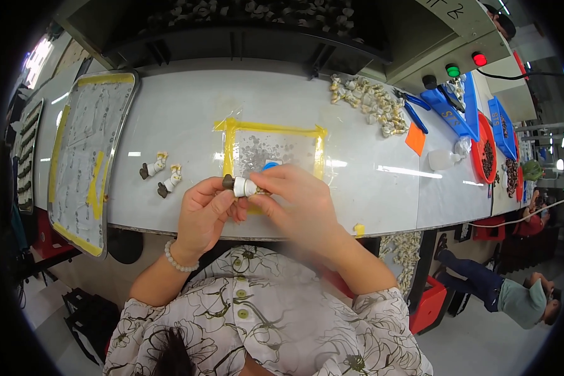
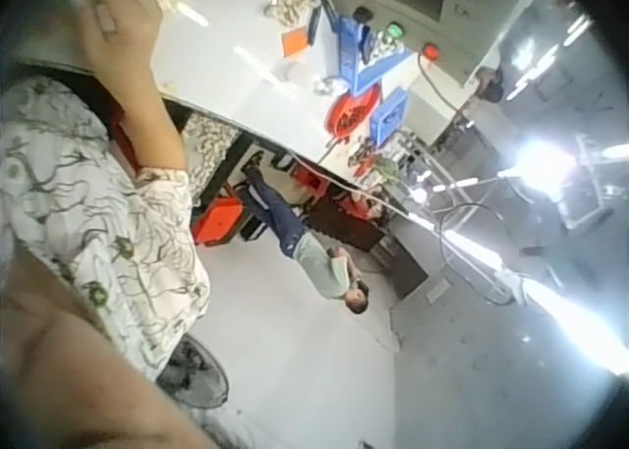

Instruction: The person assembles small cat-like figurines by hand, attaching gold-colored accessories to white figurine bases.

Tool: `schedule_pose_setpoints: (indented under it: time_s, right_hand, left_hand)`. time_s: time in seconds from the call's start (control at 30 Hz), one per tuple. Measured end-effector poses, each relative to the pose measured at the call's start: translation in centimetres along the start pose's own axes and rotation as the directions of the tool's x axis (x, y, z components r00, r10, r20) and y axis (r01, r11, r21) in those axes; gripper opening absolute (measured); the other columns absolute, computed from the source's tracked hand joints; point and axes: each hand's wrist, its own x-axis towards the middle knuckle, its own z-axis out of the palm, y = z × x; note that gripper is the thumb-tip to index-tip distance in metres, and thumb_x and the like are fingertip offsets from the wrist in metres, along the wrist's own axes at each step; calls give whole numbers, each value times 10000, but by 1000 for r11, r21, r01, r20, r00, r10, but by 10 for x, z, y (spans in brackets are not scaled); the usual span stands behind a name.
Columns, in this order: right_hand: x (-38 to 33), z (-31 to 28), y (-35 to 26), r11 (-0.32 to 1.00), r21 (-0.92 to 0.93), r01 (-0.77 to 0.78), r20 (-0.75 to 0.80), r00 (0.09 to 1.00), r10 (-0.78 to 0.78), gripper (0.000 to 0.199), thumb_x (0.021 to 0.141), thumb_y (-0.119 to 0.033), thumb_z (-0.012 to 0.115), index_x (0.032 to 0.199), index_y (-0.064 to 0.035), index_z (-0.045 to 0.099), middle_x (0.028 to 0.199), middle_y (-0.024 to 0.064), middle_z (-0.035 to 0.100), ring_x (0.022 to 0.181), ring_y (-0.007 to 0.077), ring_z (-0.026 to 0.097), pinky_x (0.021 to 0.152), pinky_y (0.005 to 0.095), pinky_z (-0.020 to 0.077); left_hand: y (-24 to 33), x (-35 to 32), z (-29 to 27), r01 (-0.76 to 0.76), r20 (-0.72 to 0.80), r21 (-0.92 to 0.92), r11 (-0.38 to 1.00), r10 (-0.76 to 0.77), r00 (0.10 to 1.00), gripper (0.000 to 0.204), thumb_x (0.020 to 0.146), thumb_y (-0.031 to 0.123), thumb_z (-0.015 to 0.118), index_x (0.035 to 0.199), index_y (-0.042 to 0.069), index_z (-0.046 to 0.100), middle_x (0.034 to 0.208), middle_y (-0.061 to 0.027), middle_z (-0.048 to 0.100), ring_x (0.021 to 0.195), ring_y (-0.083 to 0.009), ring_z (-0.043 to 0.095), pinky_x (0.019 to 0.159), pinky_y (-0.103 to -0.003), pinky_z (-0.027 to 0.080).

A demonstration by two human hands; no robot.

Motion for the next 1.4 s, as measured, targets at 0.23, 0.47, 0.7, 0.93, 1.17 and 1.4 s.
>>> schedule_pose_setpoints:
  time_s: [0.23,0.47,0.7,0.93,1.17,1.4]
  right_hand:
    - [0,8,-5,999,17,-45,-20,999,45,265,762,-54,690,1023,-23,662,903,103,643,766,211,633,673,282,507]
    - [5,-1,-2,991,126,-47,67,997,38,251,752,-21,699,999,12,670,868,108,647,753,182,618,671,261,482]
    - [2,-2,-3,995,81,-55,85,995,49,252,757,-17,692,1008,-9,674,877,99,644,757,182,616,658,261,483]
    - [-3,4,4,981,192,-22,66,998,9,295,743,3,686,1036,-19,668,893,102,643,800,195,629,688,269,495]
    - [-2,-36,15,993,101,58,213,974,-79,261,748,-5,683,1009,-9,667,934,107,651,805,195,627,710,288,491]
    - [-42,-113,37,977,43,-210,-193,958,214,125,795,-6,649,915,12,678,853,83,652,768,132,609,706,244,475]
  left_hand:
    - [1,0,0,-13,-10,-80,997,12,1000,195,944,104,487,1056,-37,562,892,-125,635,695,-183,608,623,-279,493]
    - [6,2,8,2,39,-111,994,2,999,248,979,200,427,1028,-27,516,854,-116,609,675,-173,580,607,-274,481]
    - [1,1,-2,63,131,166,984,-85,988,298,992,282,403,990,-2,494,855,-102,587,678,-135,564,581,-250,469]
    - [8,-1,4,85,79,122,989,-95,992,227,976,238,449,970,26,528,766,-27,594,620,-65,523,557,-201,422]
    - [35,-17,6,-295,209,835,465,227,951,191,732,70,715,858,0,590,740,-93,543,620,-169,516,564,-283,416]
    - [27,-41,-29,-274,360,930,-246,450,817,280,701,51,732,945,-7,609,901,-146,509,788,-314,504,659,-374,433]
